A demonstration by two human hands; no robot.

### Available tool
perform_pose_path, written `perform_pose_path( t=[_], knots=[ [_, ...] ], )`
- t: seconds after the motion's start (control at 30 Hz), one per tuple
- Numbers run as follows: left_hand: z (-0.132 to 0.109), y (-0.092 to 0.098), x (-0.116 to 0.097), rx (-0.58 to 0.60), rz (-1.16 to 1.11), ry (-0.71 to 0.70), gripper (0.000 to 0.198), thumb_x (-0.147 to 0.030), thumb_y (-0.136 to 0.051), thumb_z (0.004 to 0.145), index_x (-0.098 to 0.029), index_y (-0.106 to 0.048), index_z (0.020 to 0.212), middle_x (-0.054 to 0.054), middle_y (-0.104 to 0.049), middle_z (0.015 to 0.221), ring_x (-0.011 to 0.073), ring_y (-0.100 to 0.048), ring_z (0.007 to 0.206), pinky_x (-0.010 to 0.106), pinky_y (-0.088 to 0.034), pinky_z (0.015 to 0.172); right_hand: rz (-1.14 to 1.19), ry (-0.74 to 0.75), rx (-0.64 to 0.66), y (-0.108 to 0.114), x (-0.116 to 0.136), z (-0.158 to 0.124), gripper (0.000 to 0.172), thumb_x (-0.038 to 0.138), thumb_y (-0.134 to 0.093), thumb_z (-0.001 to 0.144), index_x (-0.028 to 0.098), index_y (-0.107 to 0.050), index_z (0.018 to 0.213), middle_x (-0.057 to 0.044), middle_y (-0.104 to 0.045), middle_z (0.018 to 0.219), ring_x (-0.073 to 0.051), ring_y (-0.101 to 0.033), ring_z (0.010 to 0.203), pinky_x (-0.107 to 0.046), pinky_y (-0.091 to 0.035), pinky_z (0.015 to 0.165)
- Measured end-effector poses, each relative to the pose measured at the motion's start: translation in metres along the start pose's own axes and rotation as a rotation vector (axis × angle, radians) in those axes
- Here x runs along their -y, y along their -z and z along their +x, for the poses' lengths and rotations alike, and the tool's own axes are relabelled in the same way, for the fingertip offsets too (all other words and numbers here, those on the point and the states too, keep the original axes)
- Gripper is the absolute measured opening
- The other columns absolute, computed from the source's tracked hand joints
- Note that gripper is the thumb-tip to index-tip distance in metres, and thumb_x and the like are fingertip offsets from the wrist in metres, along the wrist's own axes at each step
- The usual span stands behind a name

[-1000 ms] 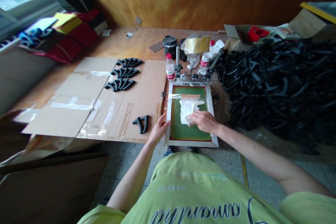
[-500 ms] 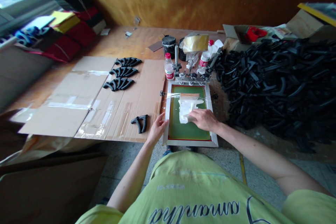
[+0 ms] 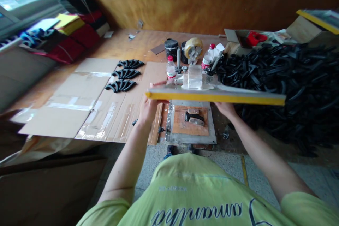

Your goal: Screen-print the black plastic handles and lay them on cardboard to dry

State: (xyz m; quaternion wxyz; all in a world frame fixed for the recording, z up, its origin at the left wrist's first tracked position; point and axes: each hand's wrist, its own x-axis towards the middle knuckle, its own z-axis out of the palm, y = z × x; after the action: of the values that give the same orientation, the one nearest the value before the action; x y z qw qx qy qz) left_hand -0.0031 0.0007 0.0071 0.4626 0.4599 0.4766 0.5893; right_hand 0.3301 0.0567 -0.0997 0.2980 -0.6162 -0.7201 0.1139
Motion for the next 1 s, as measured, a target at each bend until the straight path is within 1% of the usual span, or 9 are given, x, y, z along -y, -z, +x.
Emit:
perform_pose_path(
  t=[0.1, 0.2, 0.3, 0.37, 0.53, 0.63, 0.77, 0.83, 1.0],
  knots=[
    [0.025, -0.013, -0.013, -0.036, 0.029, -0.09, 0.054, -0.065, -0.039, 0.093, -0.019, -0.064, 0.105, 0.009, -0.072, 0.093, 0.017, -0.068, 0.085, 0.024, -0.055, 0.062, -0.147, 0.112, 0.199, -0.036, 0.01, -0.041, 0.034, 0.046, -0.068, 0.085, 0.013, -0.068, 0.092, -0.008, -0.07, 0.092, -0.017, -0.066, 0.08, -0.026, -0.053, 0.073],
    [0.015, -0.021, -0.003, -0.135, 0.014, -0.093, 0.049, -0.063, -0.042, 0.094, -0.021, -0.06, 0.111, 0.008, -0.072, 0.096, 0.0151, -0.069, 0.082, 0.023, -0.054, 0.061, -0.294, 0.131, 0.384, -0.055, 0.033, -0.061, 0.024, 0.04, -0.063, 0.091, 0.016, -0.063, 0.092, -0.012, -0.067, 0.1, -0.022, -0.065, 0.093, -0.03, -0.049, 0.081],
    [-0.032, -0.029, 0.035, 0.011, 0.064, 0.228, 0.055, -0.068, -0.053, 0.086, -0.017, -0.063, 0.103, 0.01, -0.073, 0.086, 0.0178, -0.07, 0.075, 0.023, -0.053, 0.056, -0.316, -0.022, 0.433, -0.055, 0.06, -0.068, 0.023, 0.038, -0.05, 0.099, 0.017, -0.058, 0.099, -0.011, -0.068, 0.091, -0.022, -0.065, 0.088, -0.029, -0.046, 0.074],
    [-0.071, -0.036, 0.068, 0.303, 0.131, 0.617, 0.064, -0.072, -0.065, 0.074, -0.014, -0.066, 0.102, 0.015, -0.074, 0.087, 0.025, -0.071, 0.077, 0.027, -0.052, 0.051, -0.285, -0.05, 0.375, -0.054, 0.082, -0.078, 0.024, 0.038, -0.045, 0.101, 0.018, -0.057, 0.101, -0.011, -0.068, 0.09, -0.022, -0.065, 0.088, -0.029, -0.045, 0.073],
    [-0.119, -0.029, 0.119, 0.084, -0.156, 0.789, 0.056, -0.067, -0.061, 0.08, -0.017, -0.06, 0.104, 0.014, -0.073, 0.104, 0.0258, -0.072, 0.092, 0.032, -0.058, 0.065, -0.116, 0.469, 0.421, -0.059, 0.11, -0.106, 0.021, 0.031, -0.046, 0.101, 0.019, -0.061, 0.092, -0.007, -0.067, 0.091, -0.019, -0.061, 0.092, -0.028, -0.044, 0.08],
    [-0.106, 0.023, 0.128, -0.157, -0.016, 0.743, 0.043, -0.058, -0.06, 0.083, -0.018, -0.055, 0.098, 0.01, -0.073, 0.094, 0.0204, -0.072, 0.073, 0.029, -0.056, 0.059, -0.199, 0.394, 0.418, -0.042, 0.063, -0.091, 0.023, 0.027, -0.044, 0.101, 0.021, -0.066, 0.094, -0.005, -0.067, 0.092, -0.018, -0.06, 0.091, -0.028, -0.044, 0.078],
    [-0.097, 0.128, 0.141, -0.382, 0.446, 0.764, 0.035, -0.052, -0.047, 0.09, -0.018, -0.054, 0.092, 0.01, -0.072, 0.082, 0.0207, -0.07, 0.062, 0.03, -0.053, 0.054, -0.379, -0.227, 0.212, -0.007, -0.056, -0.046, 0.02, 0.039, -0.06, 0.092, 0.024, -0.072, 0.091, -0.007, -0.063, 0.079, -0.02, -0.057, 0.073, -0.032, -0.042, 0.067],
    [-0.1, 0.166, 0.151, -0.354, 0.724, 0.875, 0.042, -0.055, -0.042, 0.09, -0.017, -0.058, 0.083, 0.012, -0.07, 0.07, 0.027, -0.071, 0.064, 0.035, -0.053, 0.057, -0.389, -0.353, 0.148, 0.004, -0.105, -0.033, 0.028, 0.045, -0.067, 0.086, 0.022, -0.07, 0.072, -0.004, -0.052, 0.061, -0.02, -0.053, 0.065, -0.036, -0.041, 0.065],
    [-0.094, 0.187, 0.167, -0.165, 1.09, 0.912, 0.053, -0.064, -0.038, 0.087, -0.019, -0.062, 0.073, 0.014, -0.065, 0.059, 0.0392, -0.071, 0.079, 0.048, -0.051, 0.075, -0.361, -0.42, -0.048, 0.008, -0.138, -0.04, 0.04, 0.054, -0.065, 0.084, 0.025, -0.055, 0.059, 0.0, -0.04, 0.054, -0.02, -0.048, 0.064, -0.042, -0.038, 0.064]
  ],
)
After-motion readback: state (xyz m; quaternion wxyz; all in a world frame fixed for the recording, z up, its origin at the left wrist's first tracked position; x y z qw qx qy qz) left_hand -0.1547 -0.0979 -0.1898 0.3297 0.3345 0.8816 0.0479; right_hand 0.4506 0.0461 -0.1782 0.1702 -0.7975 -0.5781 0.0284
